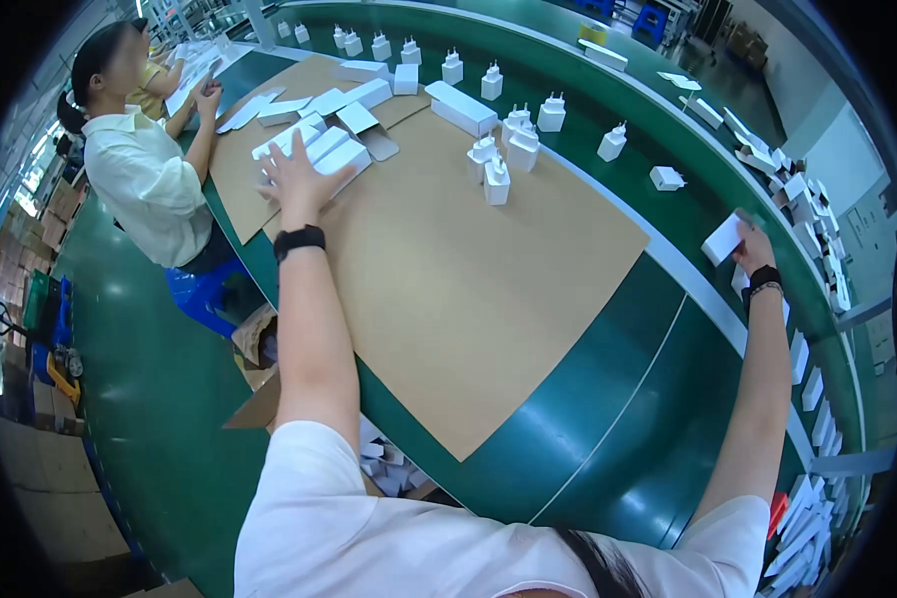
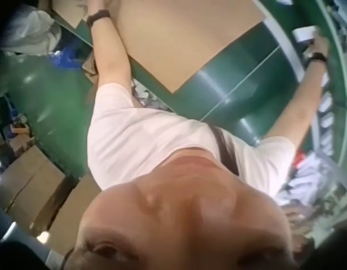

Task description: The person packages power adapters by hand, picking up a white box and an adapter, sliding the adapter into the box, and folding the box flaps closed. The person then places the packaged adapter onto a conveyor belt and repeats the process.

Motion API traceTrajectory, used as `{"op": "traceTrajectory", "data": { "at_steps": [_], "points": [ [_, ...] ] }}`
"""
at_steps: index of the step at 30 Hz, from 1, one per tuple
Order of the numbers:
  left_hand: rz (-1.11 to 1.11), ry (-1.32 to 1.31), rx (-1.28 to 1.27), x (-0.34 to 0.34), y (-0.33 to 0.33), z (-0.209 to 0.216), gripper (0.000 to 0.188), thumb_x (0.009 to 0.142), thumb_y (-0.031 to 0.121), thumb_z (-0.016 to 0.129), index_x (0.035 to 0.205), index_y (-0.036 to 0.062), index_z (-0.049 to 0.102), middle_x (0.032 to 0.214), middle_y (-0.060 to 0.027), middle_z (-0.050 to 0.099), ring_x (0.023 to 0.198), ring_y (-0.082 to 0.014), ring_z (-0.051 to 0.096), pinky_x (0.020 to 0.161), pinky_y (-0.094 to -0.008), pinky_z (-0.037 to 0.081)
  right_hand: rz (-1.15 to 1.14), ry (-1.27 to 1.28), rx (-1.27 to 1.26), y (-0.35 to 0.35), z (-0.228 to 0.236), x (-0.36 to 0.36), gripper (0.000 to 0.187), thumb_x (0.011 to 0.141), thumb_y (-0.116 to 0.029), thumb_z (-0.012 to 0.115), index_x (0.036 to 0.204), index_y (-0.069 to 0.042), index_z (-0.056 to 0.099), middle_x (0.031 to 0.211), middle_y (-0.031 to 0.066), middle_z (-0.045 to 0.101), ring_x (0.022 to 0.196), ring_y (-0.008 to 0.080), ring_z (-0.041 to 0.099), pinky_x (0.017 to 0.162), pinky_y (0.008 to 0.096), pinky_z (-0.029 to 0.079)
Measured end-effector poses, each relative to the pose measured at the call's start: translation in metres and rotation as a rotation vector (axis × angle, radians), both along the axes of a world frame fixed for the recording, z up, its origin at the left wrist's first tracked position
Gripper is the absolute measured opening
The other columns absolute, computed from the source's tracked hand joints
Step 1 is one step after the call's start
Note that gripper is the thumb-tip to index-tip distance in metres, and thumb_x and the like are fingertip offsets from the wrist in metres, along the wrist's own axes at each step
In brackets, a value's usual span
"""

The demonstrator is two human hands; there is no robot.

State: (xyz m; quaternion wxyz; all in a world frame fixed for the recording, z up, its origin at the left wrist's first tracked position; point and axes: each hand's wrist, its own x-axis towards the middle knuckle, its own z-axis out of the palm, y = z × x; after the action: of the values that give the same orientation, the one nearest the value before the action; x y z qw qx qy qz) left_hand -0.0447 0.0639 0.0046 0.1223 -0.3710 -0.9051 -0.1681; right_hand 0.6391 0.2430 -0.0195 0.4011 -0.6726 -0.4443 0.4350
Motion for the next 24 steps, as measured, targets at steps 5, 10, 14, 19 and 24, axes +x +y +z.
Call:
{"op": "traceTrajectory", "data": {
  "at_steps": [5,10,14,19,24],
  "points": [
    [-0.131,-0.037,0.048,-0.039,0.019,0.02,0.098,0.056,0.066,0.07,0.137,0.0228,0.036,0.145,-0.018,0.024,0.136,-0.037,0.013,0.101,-0.0664,0.011,-0.164,-0.521,0.181,-0.004,-0.004,0.018,0.068,0.081,-0.028,0.064,0.139,-0.014,0.032,0.113,0.0112,0.058,0.088,0.0216,0.058,0.07,0.0402,0.049],
    [-0.153,-0.24,-0.091,-0.109,0.06,0.024,0.087,0.068,0.067,0.058,0.133,0.0115,0.043,0.14,-0.0174,0.037,0.132,-0.0325,0.029,0.104,-0.0599,0.019,0.058,-0.478,0.187,-0.074,0.06,-0.081,0.063,0.085,-0.035,0.06,0.139,-0.016,0.034,0.118,0.0112,0.056,0.091,0.0165,0.056,0.07,0.0275,0.049],
    [-0.468,-0.313,-0.256,-0.095,0.094,0.015,0.094,0.07,0.069,0.054,0.132,-0.0011,0.04,0.133,-0.0221,0.043,0.124,-0.0351,0.041,0.104,-0.0372,0.031,0.086,-0.372,0.292,-0.093,0.079,-0.069,0.058,0.086,-0.033,0.059,0.137,-0.015,0.038,0.109,0.0067,0.059,0.081,0.0105,0.053,0.066,0.0235,0.047],
    [-0.528,-0.182,-0.186,-0.06,0.051,0.005,0.081,0.069,0.051,0.068,0.121,-0.0072,0.048,0.117,-0.0239,0.056,0.108,-0.0329,0.055,0.089,-0.0375,0.044,0.16,-0.415,0.349,-0.111,0.099,-0.055,0.048,0.087,-0.024,0.059,0.131,-0.011,0.045,0.096,0.0018,0.061,0.08,0.0078,0.054,0.065,0.0211,0.044],
    [-0.566,-0.321,-0.168,0.042,-0.04,0.015,0.061,0.08,0.046,0.062,0.117,-0.0022,0.054,0.102,-0.0228,0.063,0.096,-0.0308,0.061,0.082,-0.038,0.047,0.3,-0.481,0.295,-0.104,0.076,-0.075,0.045,0.083,-0.021,0.062,0.126,-0.013,0.05,0.104,0.0093,0.059,0.085,0.0123,0.056,0.067,0.0254,0.048]
  ]
}}
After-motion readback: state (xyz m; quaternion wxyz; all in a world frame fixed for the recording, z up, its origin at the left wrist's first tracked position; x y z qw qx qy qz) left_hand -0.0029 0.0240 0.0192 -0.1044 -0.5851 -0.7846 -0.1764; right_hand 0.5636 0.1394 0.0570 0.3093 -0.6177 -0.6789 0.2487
